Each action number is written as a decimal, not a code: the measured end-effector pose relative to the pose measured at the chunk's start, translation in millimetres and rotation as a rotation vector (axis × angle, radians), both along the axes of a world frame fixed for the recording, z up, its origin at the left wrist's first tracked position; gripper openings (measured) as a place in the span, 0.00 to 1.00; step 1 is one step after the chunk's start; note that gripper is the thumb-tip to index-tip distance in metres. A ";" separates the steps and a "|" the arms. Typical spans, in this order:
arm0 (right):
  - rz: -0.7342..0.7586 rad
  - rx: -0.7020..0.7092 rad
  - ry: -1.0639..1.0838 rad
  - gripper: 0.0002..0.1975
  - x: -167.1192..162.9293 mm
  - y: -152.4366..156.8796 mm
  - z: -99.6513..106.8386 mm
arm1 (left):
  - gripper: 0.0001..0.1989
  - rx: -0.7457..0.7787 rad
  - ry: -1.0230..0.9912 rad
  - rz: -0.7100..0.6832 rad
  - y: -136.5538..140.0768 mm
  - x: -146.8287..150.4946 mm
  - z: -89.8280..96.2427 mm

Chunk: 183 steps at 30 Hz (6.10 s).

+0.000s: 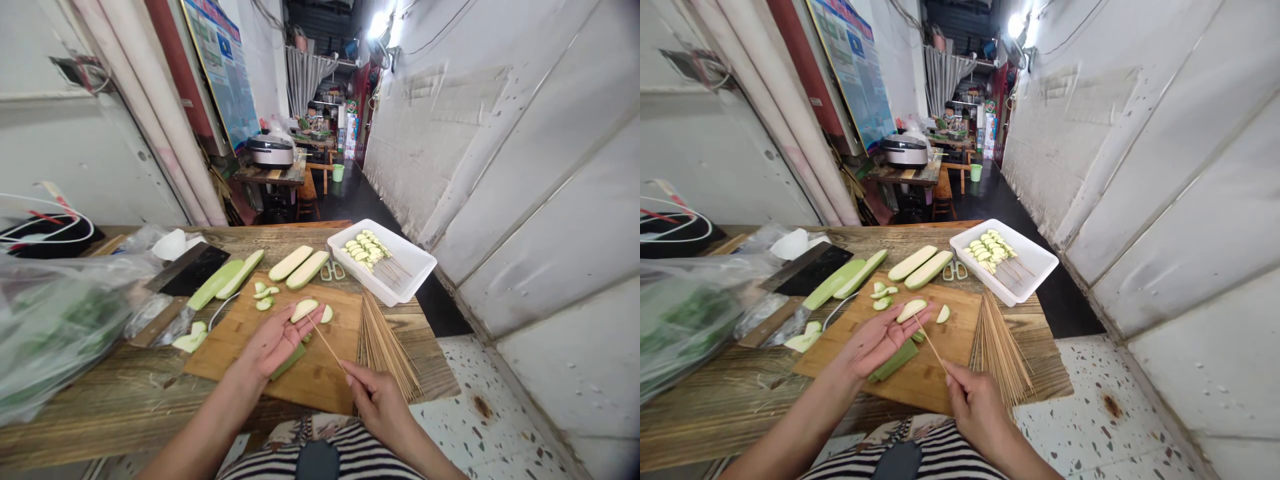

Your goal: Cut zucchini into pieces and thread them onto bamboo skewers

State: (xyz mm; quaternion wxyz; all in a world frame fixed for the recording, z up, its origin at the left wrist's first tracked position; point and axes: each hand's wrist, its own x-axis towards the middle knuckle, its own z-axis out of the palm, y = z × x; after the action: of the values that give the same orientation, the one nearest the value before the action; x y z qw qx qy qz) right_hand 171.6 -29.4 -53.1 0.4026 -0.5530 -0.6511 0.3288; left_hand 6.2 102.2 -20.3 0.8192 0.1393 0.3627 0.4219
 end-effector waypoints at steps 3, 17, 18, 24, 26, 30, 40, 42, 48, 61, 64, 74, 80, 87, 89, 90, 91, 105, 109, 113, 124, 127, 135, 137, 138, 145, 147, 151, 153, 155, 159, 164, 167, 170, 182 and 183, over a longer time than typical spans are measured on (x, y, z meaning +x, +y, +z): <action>-0.002 0.000 -0.004 0.17 -0.1 -0.8 -1.2 | 0.14 0.025 0.002 0.000 -0.8 0.9 1.3; -0.017 -0.002 -0.055 0.16 -2.6 0.1 -4.0 | 0.07 0.142 0.086 0.068 -5.8 9.8 -3.7; -0.014 -0.003 -0.052 0.16 -2.6 0.4 -4.1 | 0.07 0.146 0.085 0.071 -5.8 10.4 -3.7; -0.044 0.016 -0.033 0.17 -2.9 1.8 -7.8 | 0.06 0.176 0.094 0.073 -4.8 12.5 -2.2; -0.057 0.028 -0.029 0.17 -3.3 2.4 -9.2 | 0.06 0.179 0.091 0.076 -5.4 12.9 -1.7; -0.063 0.043 -0.041 0.17 -4.4 3.4 -8.2 | 0.06 0.191 0.072 0.076 -7.5 15.2 -2.5; -0.066 0.016 -0.061 0.17 -5.1 3.2 -4.2 | 0.07 0.224 0.047 0.047 -9.5 19.8 -7.0; -0.069 0.014 -0.061 0.17 -5.4 2.9 -4.8 | 0.07 0.230 0.038 0.039 -10.3 19.4 -7.2; -0.072 0.015 -0.061 0.16 -6.8 2.2 -4.1 | 0.08 0.200 0.034 0.040 -12.4 19.1 -6.6; -0.073 0.041 -0.037 0.17 -8.2 2.5 -5.2 | 0.06 0.132 0.014 0.027 -12.5 18.8 -5.8; -0.068 0.042 -0.042 0.16 -8.2 1.9 -4.3 | 0.05 0.130 0.017 0.018 -13.4 17.7 -4.5; -0.078 0.051 -0.033 0.16 -10.6 4.6 -1.1 | 0.06 0.138 -0.006 -0.102 -22.4 21.0 -6.2; -0.091 0.073 -0.087 0.14 -12.0 11.1 2.1 | 0.06 0.142 -0.034 -0.110 -30.9 26.3 -11.7; -0.133 0.070 -0.112 0.14 -12.9 20.3 1.6 | 0.12 0.188 0.029 -0.207 -43.0 35.3 -14.8; -0.147 0.066 -0.106 0.13 -13.6 23.0 0.4 | 0.13 0.200 0.034 -0.210 -48.5 40.6 -16.4; -0.152 0.063 -0.100 0.13 -13.5 24.1 -0.2 | 0.13 0.201 0.029 -0.220 -51.1 43.2 -17.6; -0.155 0.059 -0.092 0.12 -12.7 24.9 -0.8 | 0.13 0.197 0.024 -0.236 -53.0 45.3 -19.0; -0.236 -0.072 0.069 0.15 23.5 10.0 -31.5 | 0.26 0.984 1.953 -0.364 10.4 -20.2 -44.1; -0.205 -0.076 0.043 0.14 17.1 7.6 -30.8 | 0.21 1.037 2.043 -0.455 1.6 -2.7 -55.9; -0.175 -0.073 0.006 0.13 16.7 5.2 -28.1 | 0.15 1.051 2.008 -0.448 2.6 4.4 -60.4; -0.085 -0.050 -0.023 0.13 8.6 4.5 -30.5 | 0.25 1.042 1.594 -0.357 27.9 -23.3 -61.5; -0.077 -0.046 -0.022 0.13 6.5 4.7 -27.3 | 0.25 0.956 1.506 -0.283 28.7 -27.5 -60.6; -0.014 -0.030 0.003 0.14 4.1 4.6 -7.7 | 0.29 0.424 0.392 -0.338 19.1 -37.9 -29.4; 0.000 -0.024 0.007 0.14 2.8 5.3 -1.7 | 0.27 0.355 0.255 -0.352 16.2 -40.4 -22.8; 0.006 -0.020 0.007 0.14 2.0 5.6 0.7 | 0.26 0.332 0.206 -0.353 15.3 -41.0 -20.6; 0.032 -0.007 -0.007 0.14 -2.9 6.6 2.6 | 0.05 0.024 0.018 -0.159 20.3 -31.0 -19.1; 0.038 -0.007 -0.018 0.14 -3.5 6.7 0.6 | 0.04 -0.058 0.000 -0.094 22.2 -26.9 -20.4; 0.056 -0.014 -0.042 0.14 -4.4 8.0 -1.7 | 0.03 -0.130 0.027 -0.049 22.8 -20.6 -21.9; 0.063 -0.019 -0.053 0.13 -4.9 8.7 -1.9 | 0.04 -0.147 0.049 -0.025 21.9 -18.3 -21.9; 0.067 -0.023 -0.064 0.13 -5.1 9.2 -2.0 | 0.05 -0.116 0.091 -0.001 20.9 -16.7 -21.8; 0.064 -0.022 -0.072 0.13 -4.2 9.2 -1.8 | 0.07 0.026 0.175 0.026 20.0 -16.0 -22.3; 0.054 -0.013 -0.071 0.14 -2.2 9.4 -1.0 | 0.05 0.070 0.195 0.038 18.3 -17.2 -21.5; 0.051 -0.011 -0.071 0.13 -1.6 9.6 -0.5 | 0.05 0.072 0.191 0.015 17.4 -17.0 -20.1; 0.051 -0.008 -0.073 0.13 -1.5 9.2 -0.7 | 0.06 0.045 0.192 0.028 17.4 -16.2 -18.8; 0.058 0.002 -0.081 0.12 -0.5 8.3 -0.5 | 0.06 0.038 0.206 0.014 14.9 -12.7 -15.6; 0.058 0.002 -0.083 0.13 -0.4 8.2 -0.4 | 0.06 0.038 0.204 0.014 15.0 -12.6 -15.6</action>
State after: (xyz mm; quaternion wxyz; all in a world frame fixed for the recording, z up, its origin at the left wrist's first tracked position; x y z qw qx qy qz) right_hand 171.2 -21.2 -53.5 0.3658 -0.5466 -0.6835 0.3165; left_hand -6.4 117.2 -36.0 0.7724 0.1943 0.4371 0.4179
